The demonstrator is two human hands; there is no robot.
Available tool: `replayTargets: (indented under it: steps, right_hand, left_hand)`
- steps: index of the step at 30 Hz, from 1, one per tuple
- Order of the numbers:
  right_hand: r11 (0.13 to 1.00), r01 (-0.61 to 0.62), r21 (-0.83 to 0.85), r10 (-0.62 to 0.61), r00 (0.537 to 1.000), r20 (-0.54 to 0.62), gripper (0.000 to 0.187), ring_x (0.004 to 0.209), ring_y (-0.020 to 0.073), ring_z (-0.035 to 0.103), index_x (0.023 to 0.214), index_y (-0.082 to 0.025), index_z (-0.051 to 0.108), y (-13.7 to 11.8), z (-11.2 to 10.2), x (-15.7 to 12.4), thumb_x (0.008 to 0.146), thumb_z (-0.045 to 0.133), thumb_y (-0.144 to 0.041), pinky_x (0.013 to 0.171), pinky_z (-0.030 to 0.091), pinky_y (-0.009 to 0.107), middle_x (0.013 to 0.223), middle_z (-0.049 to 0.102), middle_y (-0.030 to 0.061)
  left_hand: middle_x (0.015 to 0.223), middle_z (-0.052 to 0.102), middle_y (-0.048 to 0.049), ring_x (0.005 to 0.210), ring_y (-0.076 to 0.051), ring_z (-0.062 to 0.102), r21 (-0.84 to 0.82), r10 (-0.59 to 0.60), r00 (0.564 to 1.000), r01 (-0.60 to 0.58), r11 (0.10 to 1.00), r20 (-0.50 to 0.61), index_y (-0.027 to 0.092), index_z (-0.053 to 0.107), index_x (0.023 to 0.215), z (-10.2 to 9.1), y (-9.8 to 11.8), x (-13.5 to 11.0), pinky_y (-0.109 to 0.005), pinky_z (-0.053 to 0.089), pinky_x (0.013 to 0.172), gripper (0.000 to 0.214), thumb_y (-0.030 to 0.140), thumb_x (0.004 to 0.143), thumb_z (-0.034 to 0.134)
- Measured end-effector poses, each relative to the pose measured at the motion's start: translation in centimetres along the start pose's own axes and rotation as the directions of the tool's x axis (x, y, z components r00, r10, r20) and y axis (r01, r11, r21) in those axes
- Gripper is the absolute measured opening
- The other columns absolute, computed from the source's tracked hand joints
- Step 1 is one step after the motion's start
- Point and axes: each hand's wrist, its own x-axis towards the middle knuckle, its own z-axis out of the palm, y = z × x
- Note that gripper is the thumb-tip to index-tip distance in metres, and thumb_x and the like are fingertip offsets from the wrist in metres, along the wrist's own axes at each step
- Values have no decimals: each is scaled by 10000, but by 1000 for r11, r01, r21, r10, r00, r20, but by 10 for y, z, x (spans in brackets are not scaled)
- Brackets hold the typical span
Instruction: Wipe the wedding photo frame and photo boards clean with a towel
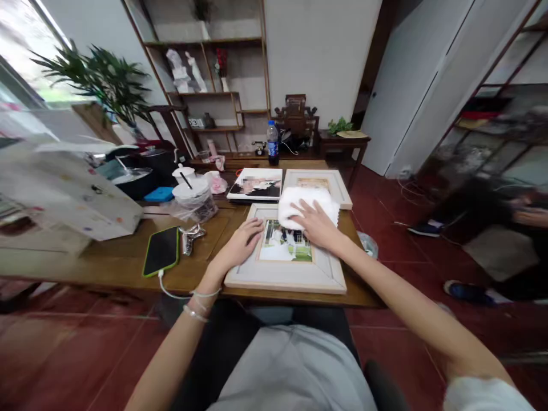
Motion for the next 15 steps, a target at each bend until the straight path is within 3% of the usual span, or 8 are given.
replayTargets:
  steps: [5, 11, 15]
  right_hand:
    - [996, 21, 83, -27, 996, 81, 547, 1327, 298, 234, 1196, -202, 541, -21, -4, 2, 682, 445, -42, 1038, 179, 526, 1433, 349, 76]
    - [969, 63, 239, -109, 977, 182, 558, 1232, 285, 390, 1193, -195, 546, -65, -39, -28, 675, 421, -30, 1002, 269, 478, 1350, 451, 118]
    - [946, 13, 324, -96, 966, 241, 543, 1167, 288, 455, 1176, -206, 549, -94, -64, -52, 679, 416, -34, 944, 339, 449, 1299, 489, 129]
  left_hand:
    - [1255, 559, -133, 1258, -230, 416, -15, -10, 1000, 10, 1000, -3, 109, 604, 1112, -3, 4, -1, -454, 346, 1057, 301, 175, 880, 424]
    - [1260, 553, -140, 1268, -228, 400, -20, -12, 1000, 12, 1000, 11, 96, 604, 1099, -5, 6, 0, -440, 329, 1072, 294, 167, 881, 421]
    - [1253, 558, -141, 1263, -229, 407, -10, -17, 1000, 17, 1000, 5, 92, 603, 1098, -5, 7, 0, -444, 332, 1069, 295, 160, 881, 415]
